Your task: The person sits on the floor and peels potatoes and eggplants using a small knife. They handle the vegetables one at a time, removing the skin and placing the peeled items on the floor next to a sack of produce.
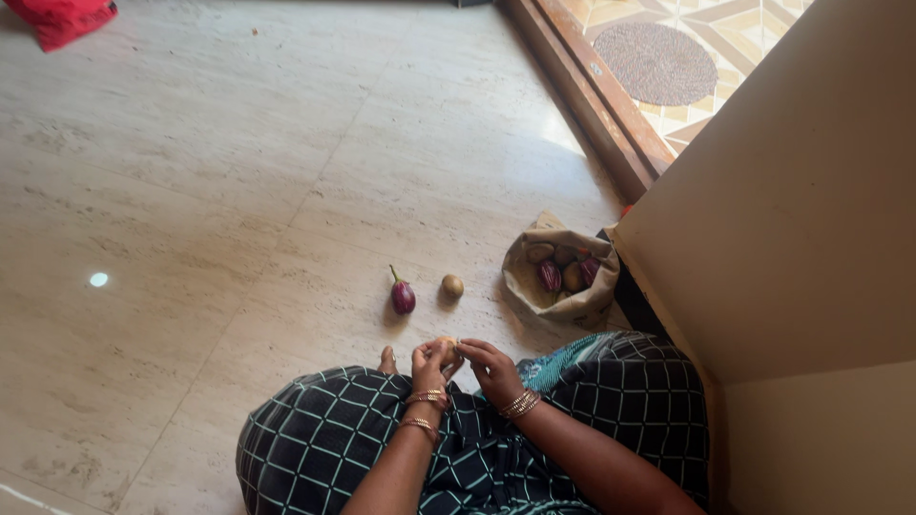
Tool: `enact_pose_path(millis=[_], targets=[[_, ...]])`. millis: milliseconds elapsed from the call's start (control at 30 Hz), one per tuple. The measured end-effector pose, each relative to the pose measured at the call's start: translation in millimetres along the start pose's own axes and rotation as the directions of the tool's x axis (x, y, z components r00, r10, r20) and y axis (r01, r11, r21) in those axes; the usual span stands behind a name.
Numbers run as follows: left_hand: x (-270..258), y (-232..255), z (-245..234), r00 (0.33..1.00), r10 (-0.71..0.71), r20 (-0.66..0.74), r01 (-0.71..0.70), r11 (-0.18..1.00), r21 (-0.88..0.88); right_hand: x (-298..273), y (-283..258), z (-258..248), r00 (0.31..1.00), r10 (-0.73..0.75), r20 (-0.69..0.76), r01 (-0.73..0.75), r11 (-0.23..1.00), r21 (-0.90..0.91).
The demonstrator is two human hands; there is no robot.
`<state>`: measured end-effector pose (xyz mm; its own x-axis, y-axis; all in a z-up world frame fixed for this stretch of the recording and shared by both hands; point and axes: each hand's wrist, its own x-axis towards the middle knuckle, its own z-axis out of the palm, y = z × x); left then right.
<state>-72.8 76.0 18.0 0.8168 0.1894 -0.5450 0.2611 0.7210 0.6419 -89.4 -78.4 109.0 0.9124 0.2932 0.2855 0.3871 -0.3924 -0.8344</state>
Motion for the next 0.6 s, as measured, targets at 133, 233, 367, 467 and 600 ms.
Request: enact_pose_path(millis=[133,233,367,467,600], targets=[[-4,0,1,0.996,-0.041,0.081,0.035,0.996,0.077,2,2,-3,0.997,-0.023,-0.068,0.022,1.000,-0.012],[-11,0,5,0.984,-0.066,0.166,0.044,0.991,0.128,9,3,-8,0.986,0.101,-0.132,-0.085,0.988,0.127],[-17,4,7,0.978,-0.025,0.207,-0.004,0.990,0.139,4,-5,-10,0.993,0.046,-0.109,-0.032,0.992,0.125],[-15,8,7,0.990,0.036,0.137,-0.042,0.998,0.043,2,-9,-7,1.000,-0.008,-0.030,0.009,0.999,0.034],[-9,7,6,0.992,0.016,0.129,-0.006,0.997,-0.078,2,-3,-6,0.997,-0.047,-0.054,0.049,0.998,0.031]])
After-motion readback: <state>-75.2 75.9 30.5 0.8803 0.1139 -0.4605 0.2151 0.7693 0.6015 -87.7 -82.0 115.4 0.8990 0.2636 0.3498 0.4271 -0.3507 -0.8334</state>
